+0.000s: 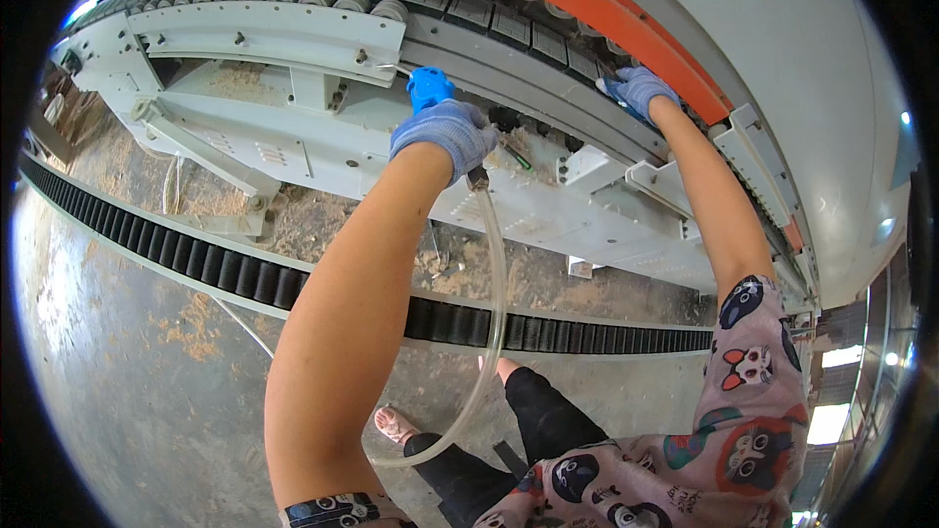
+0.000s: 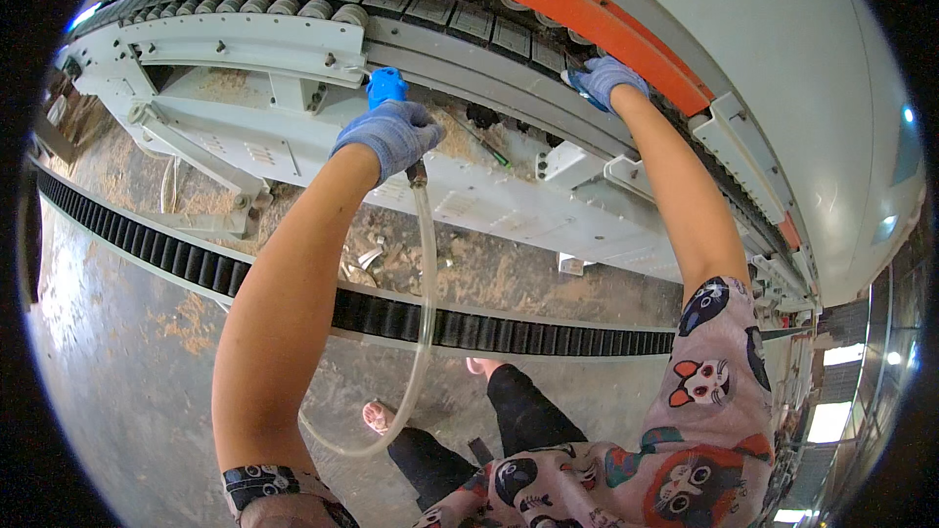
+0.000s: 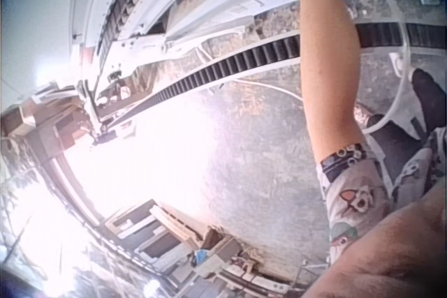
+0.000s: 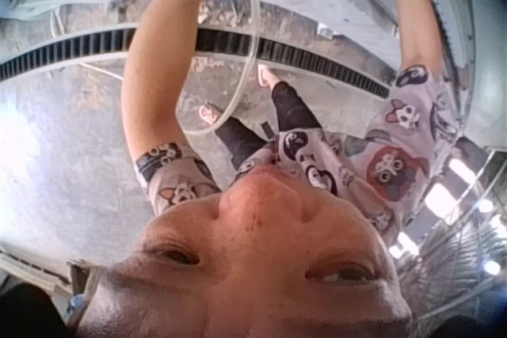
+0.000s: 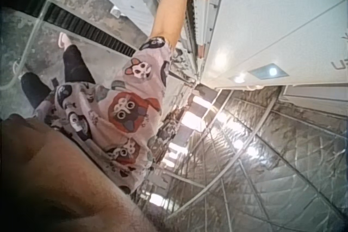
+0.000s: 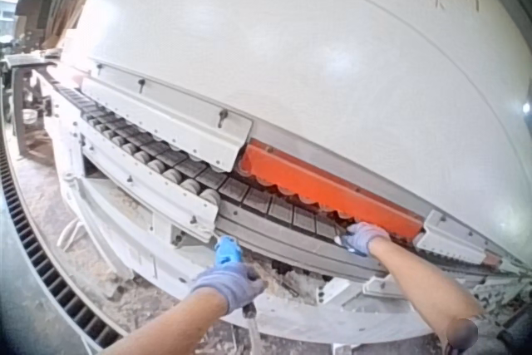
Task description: The person cleans a large industrial machine using a blue air blow gun and a pair of scissors. They remove debris from the machine's rollers and tracks, then briefly interact with a control panel before resuming cleaning.
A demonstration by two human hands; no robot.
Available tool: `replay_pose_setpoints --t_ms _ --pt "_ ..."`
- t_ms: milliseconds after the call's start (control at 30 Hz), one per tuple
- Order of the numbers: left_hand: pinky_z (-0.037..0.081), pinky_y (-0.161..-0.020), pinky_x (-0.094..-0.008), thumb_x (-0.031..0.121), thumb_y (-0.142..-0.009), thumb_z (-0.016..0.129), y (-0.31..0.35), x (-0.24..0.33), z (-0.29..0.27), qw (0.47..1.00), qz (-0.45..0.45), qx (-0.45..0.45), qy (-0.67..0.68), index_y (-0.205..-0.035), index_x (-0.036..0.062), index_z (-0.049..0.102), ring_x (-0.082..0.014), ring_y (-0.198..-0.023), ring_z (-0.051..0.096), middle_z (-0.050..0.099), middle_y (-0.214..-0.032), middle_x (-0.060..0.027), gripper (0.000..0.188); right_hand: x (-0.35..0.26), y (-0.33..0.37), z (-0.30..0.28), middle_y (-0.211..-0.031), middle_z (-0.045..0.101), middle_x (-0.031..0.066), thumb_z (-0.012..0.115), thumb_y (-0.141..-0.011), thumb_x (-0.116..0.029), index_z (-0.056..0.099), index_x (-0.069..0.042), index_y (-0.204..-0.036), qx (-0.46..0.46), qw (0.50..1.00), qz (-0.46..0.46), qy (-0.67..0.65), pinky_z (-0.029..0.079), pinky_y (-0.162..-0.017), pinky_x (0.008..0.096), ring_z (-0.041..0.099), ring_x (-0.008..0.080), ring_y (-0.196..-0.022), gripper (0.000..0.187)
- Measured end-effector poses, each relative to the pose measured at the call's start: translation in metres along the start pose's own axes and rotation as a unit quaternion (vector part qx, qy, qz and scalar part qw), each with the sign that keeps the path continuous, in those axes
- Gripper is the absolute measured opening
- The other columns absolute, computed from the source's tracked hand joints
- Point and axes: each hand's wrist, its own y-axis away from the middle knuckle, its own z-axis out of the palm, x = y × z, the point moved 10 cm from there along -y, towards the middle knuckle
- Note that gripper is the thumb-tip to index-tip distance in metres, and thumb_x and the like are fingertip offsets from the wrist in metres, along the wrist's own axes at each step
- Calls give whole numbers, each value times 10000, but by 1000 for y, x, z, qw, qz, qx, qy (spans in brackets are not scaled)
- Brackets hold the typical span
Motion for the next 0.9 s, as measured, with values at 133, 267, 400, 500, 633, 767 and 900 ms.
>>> replay_pose_setpoints --t_ms 133,267,400,500,633,767,900 --pt "481 -842 -379 380 -831 514 4 6 -6 1000 6 -2 -14 -1067 159 644 -264 -900 629 676 -949 -73 349 -12 3 -16 -1302 508 137 451 -828 -561 588 -159 -1207 5 999 -15 49 341 -1033 428 448 326 -1220 569" --pt "476 -780 -371 389 -821 557 10 8 -12 1000 16 15 6 -1011 107 655 -285 -796 624 669 -835 -129 354 -19 10 -21 -1278 532 121 464 -831 -507 595 -151 -1186 21 997 -33 72 374 -1006 426 495 327 -1169 520" --pt "478 -845 -388 388 -833 510 17 11 -13 999 12 -1 -33 -1050 170 649 -261 -887 631 678 -936 -66 337 -8 1 -9 -1262 541 123 497 -839 -423 600 -133 -1166 25 998 -33 46 397 -986 407 517 321 -1144 449" --pt "475 -856 -385 407 -825 519 17 12 -11 1000 15 -1 -25 -1063 195 649 -264 -909 628 675 -960 -65 344 6 -15 -4 -1216 573 135 558 -825 -349 591 -114 -1163 60 996 -33 61 431 -955 390 543 323 -1112 413" --pt "468 -877 -387 426 -818 530 18 3 -14 999 0 20 -34 -1077 217 648 -263 -952 621 670 -993 -58 354 8 -21 1 -1270 536 125 534 -837 -277 551 -136 -1220 58 996 -7 70 413 -983 399 514 309 -1164 409" --pt "462 -888 -392 426 -821 532 19 5 -12 1000 1 13 -26 -1082 214 651 -261 -972 616 667 -1011 -54 357 16 -22 -3 -1317 499 113 534 -832 -238 525 -146 -1250 111 992 34 43 400 -995 410 493 299 -1195 428" --pt "473 -787 -363 354 -812 564 22 12 -13 999 27 22 5 -1012 87 651 -266 -802 638 669 -840 -133 345 -1 -2 -5 -1260 541 126 554 -827 -255 550 -142 -1225 64 994 -16 84 415 -973 404 516 305 -1158 414"
